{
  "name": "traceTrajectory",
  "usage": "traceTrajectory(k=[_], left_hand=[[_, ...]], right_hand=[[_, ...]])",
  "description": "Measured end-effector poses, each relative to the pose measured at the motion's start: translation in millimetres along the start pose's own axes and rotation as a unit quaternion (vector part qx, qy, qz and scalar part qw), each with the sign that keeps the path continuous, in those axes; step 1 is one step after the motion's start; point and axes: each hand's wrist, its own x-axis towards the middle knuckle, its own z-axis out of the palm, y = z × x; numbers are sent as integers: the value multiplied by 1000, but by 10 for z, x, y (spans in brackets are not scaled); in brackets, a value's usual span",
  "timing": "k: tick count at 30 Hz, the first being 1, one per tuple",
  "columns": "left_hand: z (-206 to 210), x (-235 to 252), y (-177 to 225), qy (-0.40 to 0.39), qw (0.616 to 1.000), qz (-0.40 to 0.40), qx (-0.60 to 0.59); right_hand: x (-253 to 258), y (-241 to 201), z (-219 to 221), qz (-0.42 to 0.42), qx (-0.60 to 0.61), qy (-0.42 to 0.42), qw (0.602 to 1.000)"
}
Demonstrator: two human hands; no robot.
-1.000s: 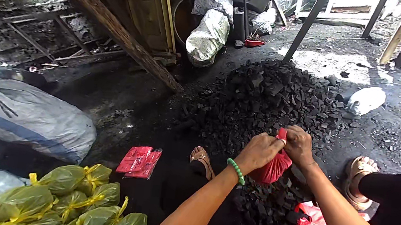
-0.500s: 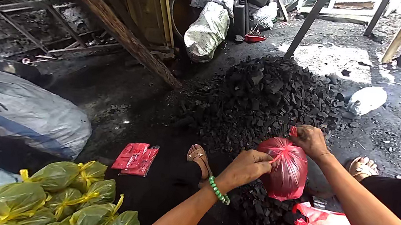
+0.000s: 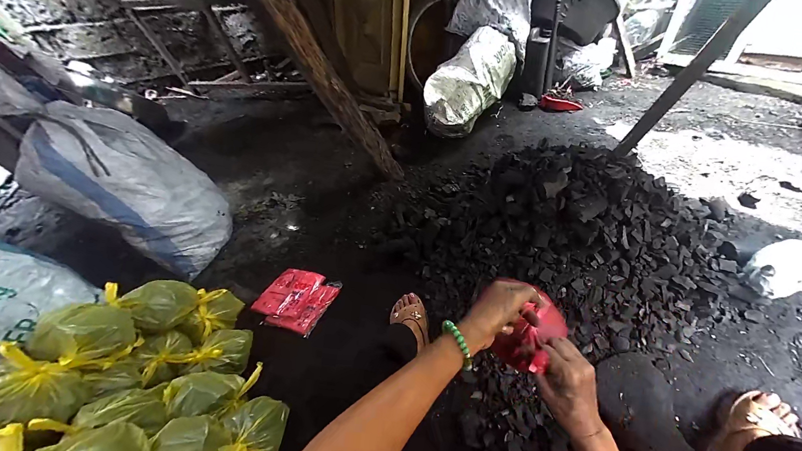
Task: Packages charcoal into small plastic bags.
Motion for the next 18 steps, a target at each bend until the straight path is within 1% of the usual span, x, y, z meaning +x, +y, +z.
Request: traceTrajectory(k=[1,2,4,6,8,10,11,12,13,14,16,18], left_hand=[[39,28,-27,-18,1000,13,20],[67,39,-32,-34,999,26,31],[97,37,2,-68,995,52,40],[131,17,43,-87,987,95,97],[186,22,67,-97,978,113,143],[239,50,-5,-96,981,110,131],[253,46,-45,-94,983,105,118],[261,34,-65,-94,985,100,100],[266,21,-67,-94,987,98,85],[267,19,-53,-91,988,99,79],[266,67,11,-72,987,100,100],[232,117,76,-43,975,88,198]], right_hand=[[93,-53,-8,-16,13,6,1000],[195,-67,-67,-1,32,11,999],[396,2,-257,87,64,23,994],[519,109,-395,189,89,15,978],[506,171,-413,273,144,-11,951],[414,173,-417,346,251,-33,903],[346,209,-419,359,299,-42,883],[279,249,-422,354,330,-52,873],[227,269,-430,338,343,-62,874],[192,280,-422,312,336,-64,886],[169,261,-373,244,259,-38,934],[191,223,-319,156,166,-11,974]])
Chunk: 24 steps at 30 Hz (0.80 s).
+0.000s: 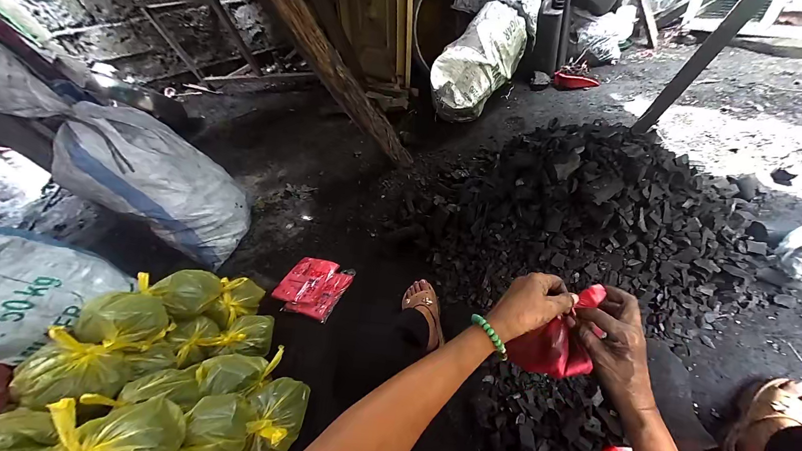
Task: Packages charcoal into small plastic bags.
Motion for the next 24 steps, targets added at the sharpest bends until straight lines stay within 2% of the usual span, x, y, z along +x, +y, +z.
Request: traceTrajectory(k=[1,3,7,9,11,12,13,15,17,21,22,24], left_hand=[[-14,8,9,5,999,-5,52],[7,-1,13,10,992,8,127],[133,4,-6,3,970,105,219],[178,32,2,-30,971,119,206],[162,67,39,-81,993,34,81],[179,62,22,-84,996,-23,-26],[190,45,16,-74,984,-83,-140],[186,11,30,-55,933,-170,-313],[180,-6,-10,-61,905,-173,-383],[161,-69,-30,-96,929,-124,-335],[159,-93,-25,-96,947,-95,-290],[107,-115,9,-77,994,5,-81]], right_hand=[[7,7,18,-33,-29,4,999],[-3,35,11,-45,-45,-9,998],[-18,95,-94,30,-22,-27,999],[-4,139,-139,38,-18,-37,998],[-14,171,-136,24,-18,-43,999],[-28,174,-122,15,-12,-37,999],[-36,157,-107,15,2,-29,999],[-28,93,-124,50,46,-33,997],[10,53,-200,106,72,-58,990],[76,3,-145,139,78,-11,987],[80,-19,-103,142,91,14,986],[142,-65,-33,112,67,50,990]])
